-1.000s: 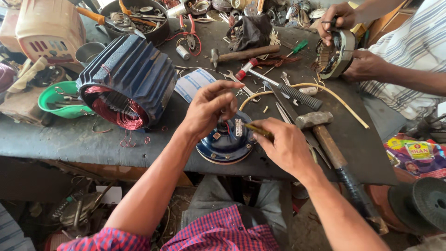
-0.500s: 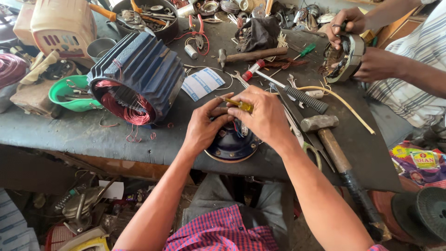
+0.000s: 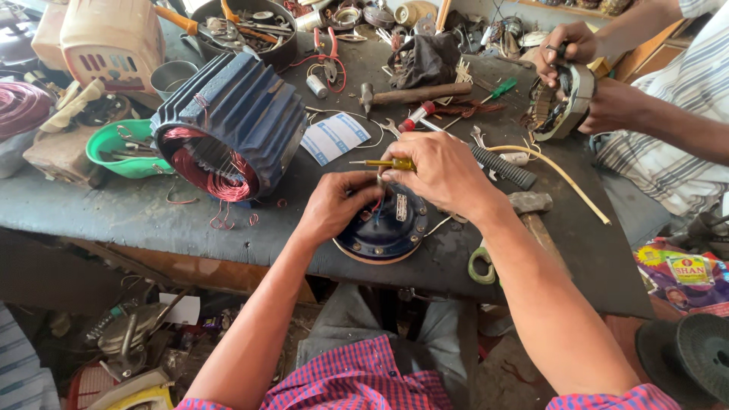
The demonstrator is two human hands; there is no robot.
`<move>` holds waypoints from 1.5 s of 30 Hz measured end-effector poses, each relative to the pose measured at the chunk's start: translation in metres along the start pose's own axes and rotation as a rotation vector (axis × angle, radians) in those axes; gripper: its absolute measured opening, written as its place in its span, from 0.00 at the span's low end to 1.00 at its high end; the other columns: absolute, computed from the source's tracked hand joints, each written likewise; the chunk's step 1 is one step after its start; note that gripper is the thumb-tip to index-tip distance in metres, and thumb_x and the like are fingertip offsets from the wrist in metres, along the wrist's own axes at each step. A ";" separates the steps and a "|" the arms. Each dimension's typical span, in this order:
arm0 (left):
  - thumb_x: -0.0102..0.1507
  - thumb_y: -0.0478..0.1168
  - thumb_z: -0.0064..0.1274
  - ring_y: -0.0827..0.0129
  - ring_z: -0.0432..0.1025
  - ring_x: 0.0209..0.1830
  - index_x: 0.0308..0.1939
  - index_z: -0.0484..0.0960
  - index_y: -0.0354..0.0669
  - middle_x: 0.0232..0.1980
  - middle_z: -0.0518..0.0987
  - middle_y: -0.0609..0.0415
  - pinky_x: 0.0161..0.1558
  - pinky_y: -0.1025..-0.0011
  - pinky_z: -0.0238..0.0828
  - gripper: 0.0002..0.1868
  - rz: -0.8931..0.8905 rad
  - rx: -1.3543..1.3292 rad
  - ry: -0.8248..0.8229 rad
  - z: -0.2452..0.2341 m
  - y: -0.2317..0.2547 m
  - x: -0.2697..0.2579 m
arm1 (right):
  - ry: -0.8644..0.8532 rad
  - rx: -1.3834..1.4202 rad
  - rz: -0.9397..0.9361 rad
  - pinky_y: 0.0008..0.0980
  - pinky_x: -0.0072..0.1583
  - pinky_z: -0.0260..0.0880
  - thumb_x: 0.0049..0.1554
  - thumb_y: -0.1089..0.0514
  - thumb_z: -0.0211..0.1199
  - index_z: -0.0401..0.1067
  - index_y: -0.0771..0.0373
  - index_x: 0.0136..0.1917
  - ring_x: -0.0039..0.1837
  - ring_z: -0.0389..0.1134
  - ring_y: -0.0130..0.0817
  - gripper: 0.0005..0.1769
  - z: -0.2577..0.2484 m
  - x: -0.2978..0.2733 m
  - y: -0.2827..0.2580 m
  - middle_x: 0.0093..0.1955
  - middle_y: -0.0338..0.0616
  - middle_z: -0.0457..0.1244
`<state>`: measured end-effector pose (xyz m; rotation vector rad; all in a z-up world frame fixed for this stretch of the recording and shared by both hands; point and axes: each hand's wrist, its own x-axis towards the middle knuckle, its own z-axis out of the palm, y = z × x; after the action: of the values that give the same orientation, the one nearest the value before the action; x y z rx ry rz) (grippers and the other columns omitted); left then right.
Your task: The person uses a screwdriver to tighten screws on a blue circular electrical component while seated at a cluttered workbench. The person repeatedly adjusts and secures wires connected to the component throughout the clip.
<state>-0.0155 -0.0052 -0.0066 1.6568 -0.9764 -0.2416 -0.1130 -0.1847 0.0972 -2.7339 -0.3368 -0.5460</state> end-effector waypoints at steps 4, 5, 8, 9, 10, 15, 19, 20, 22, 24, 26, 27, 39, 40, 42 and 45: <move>0.60 0.40 0.63 0.78 0.76 0.33 0.55 0.84 0.37 0.37 0.87 0.49 0.41 0.73 0.75 0.20 -0.016 0.018 0.023 0.003 0.009 -0.008 | 0.013 0.163 0.080 0.40 0.48 0.70 0.53 0.52 0.71 0.78 0.62 0.48 0.46 0.73 0.45 0.13 0.002 -0.009 -0.004 0.43 0.48 0.70; 0.59 0.41 0.64 0.76 0.77 0.35 0.56 0.83 0.37 0.40 0.88 0.49 0.43 0.72 0.76 0.22 0.009 0.020 0.035 0.004 0.010 -0.009 | 0.032 0.197 0.103 0.38 0.47 0.70 0.53 0.53 0.71 0.78 0.63 0.49 0.45 0.73 0.43 0.14 0.004 -0.012 -0.004 0.42 0.48 0.70; 0.56 0.41 0.68 0.68 0.83 0.46 0.57 0.82 0.37 0.46 0.87 0.46 0.49 0.70 0.76 0.26 0.075 0.082 0.053 0.005 0.010 -0.012 | 0.107 0.263 0.175 0.35 0.47 0.71 0.54 0.55 0.70 0.78 0.64 0.51 0.43 0.74 0.38 0.14 0.015 -0.024 -0.001 0.43 0.47 0.71; 0.56 0.40 0.68 0.66 0.83 0.48 0.58 0.81 0.38 0.47 0.87 0.47 0.51 0.69 0.76 0.27 0.084 0.074 0.042 0.004 0.010 -0.013 | 0.144 0.261 0.200 0.34 0.47 0.71 0.54 0.55 0.70 0.78 0.64 0.52 0.43 0.74 0.37 0.14 0.019 -0.029 0.002 0.43 0.46 0.71; 0.55 0.40 0.68 0.64 0.83 0.50 0.59 0.81 0.38 0.48 0.87 0.47 0.53 0.69 0.76 0.28 0.092 0.066 0.030 0.003 0.010 -0.014 | 0.180 0.258 0.224 0.34 0.47 0.71 0.55 0.56 0.70 0.78 0.63 0.53 0.44 0.74 0.36 0.14 0.024 -0.035 0.006 0.43 0.46 0.72; 0.55 0.40 0.68 0.63 0.82 0.55 0.59 0.81 0.40 0.53 0.86 0.49 0.57 0.68 0.75 0.28 0.117 0.029 0.014 0.004 0.009 -0.018 | 0.385 0.350 0.427 0.35 0.59 0.71 0.56 0.56 0.66 0.74 0.59 0.65 0.58 0.72 0.39 0.23 0.063 -0.076 0.006 0.57 0.45 0.69; 0.55 0.40 0.68 0.62 0.82 0.54 0.57 0.83 0.41 0.51 0.87 0.48 0.57 0.68 0.75 0.27 0.127 0.024 0.017 0.001 0.014 -0.020 | 0.546 0.153 0.255 0.44 0.74 0.63 0.51 0.59 0.62 0.69 0.60 0.70 0.75 0.63 0.47 0.32 0.090 -0.116 -0.021 0.71 0.49 0.61; 0.54 0.40 0.68 0.62 0.82 0.54 0.57 0.83 0.41 0.51 0.87 0.48 0.56 0.68 0.75 0.27 0.123 0.022 0.016 0.000 0.014 -0.020 | 0.543 0.199 0.282 0.42 0.69 0.65 0.50 0.56 0.65 0.68 0.59 0.70 0.73 0.64 0.46 0.33 0.093 -0.121 -0.024 0.72 0.50 0.60; 0.54 0.41 0.68 0.61 0.82 0.52 0.57 0.83 0.41 0.50 0.86 0.47 0.55 0.68 0.75 0.27 0.102 0.031 0.023 0.001 0.015 -0.023 | 0.539 0.302 0.359 0.38 0.60 0.69 0.48 0.51 0.70 0.68 0.58 0.70 0.68 0.64 0.45 0.37 0.100 -0.131 -0.036 0.74 0.53 0.58; 0.54 0.41 0.68 0.60 0.82 0.51 0.58 0.83 0.41 0.50 0.86 0.47 0.54 0.68 0.75 0.28 0.095 0.029 0.023 0.000 0.015 -0.021 | 0.524 0.134 0.222 0.45 0.65 0.66 0.41 0.47 0.77 0.66 0.61 0.70 0.71 0.61 0.53 0.46 0.102 -0.126 -0.034 0.72 0.54 0.58; 0.54 0.42 0.69 0.60 0.83 0.49 0.59 0.82 0.41 0.50 0.85 0.46 0.53 0.68 0.76 0.29 0.084 0.013 0.018 0.000 0.013 -0.020 | 0.484 0.046 0.230 0.46 0.66 0.68 0.38 0.47 0.80 0.65 0.61 0.70 0.71 0.62 0.54 0.50 0.106 -0.122 -0.036 0.72 0.53 0.59; 0.53 0.42 0.69 0.60 0.83 0.49 0.58 0.82 0.41 0.50 0.86 0.47 0.53 0.68 0.76 0.29 0.064 0.019 0.012 0.001 0.013 -0.019 | 0.458 0.041 0.299 0.43 0.64 0.71 0.39 0.48 0.81 0.66 0.60 0.70 0.70 0.65 0.52 0.48 0.108 -0.120 -0.036 0.72 0.50 0.60; 0.54 0.39 0.68 0.65 0.82 0.57 0.58 0.83 0.40 0.53 0.87 0.49 0.55 0.70 0.75 0.27 0.069 -0.051 -0.041 -0.003 0.005 -0.007 | 0.496 -0.159 0.322 0.40 0.61 0.75 0.43 0.46 0.80 0.71 0.61 0.66 0.65 0.72 0.47 0.41 0.117 -0.118 -0.035 0.70 0.46 0.64; 0.54 0.39 0.68 0.65 0.81 0.57 0.58 0.82 0.39 0.53 0.87 0.50 0.56 0.70 0.75 0.28 0.084 -0.073 -0.044 -0.003 0.006 -0.005 | 0.499 -0.174 0.318 0.39 0.60 0.76 0.44 0.45 0.80 0.71 0.60 0.66 0.64 0.72 0.47 0.40 0.117 -0.118 -0.034 0.70 0.46 0.64; 0.54 0.39 0.68 0.65 0.81 0.57 0.59 0.81 0.38 0.53 0.87 0.50 0.56 0.70 0.74 0.29 0.062 -0.065 -0.051 -0.001 0.008 -0.007 | 0.502 -0.149 0.335 0.39 0.59 0.76 0.44 0.44 0.80 0.71 0.61 0.66 0.63 0.73 0.46 0.42 0.118 -0.119 -0.035 0.70 0.46 0.64; 0.53 0.40 0.68 0.66 0.81 0.57 0.59 0.81 0.39 0.52 0.87 0.50 0.55 0.70 0.75 0.30 0.017 -0.010 -0.050 -0.002 0.009 -0.005 | 0.499 -0.146 0.334 0.39 0.59 0.76 0.43 0.45 0.80 0.71 0.60 0.67 0.63 0.73 0.46 0.42 0.118 -0.119 -0.034 0.70 0.45 0.64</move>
<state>-0.0219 -0.0001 0.0009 1.6394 -1.0250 -0.2775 -0.1907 -0.1297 -0.0445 -2.5825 0.2859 -1.1483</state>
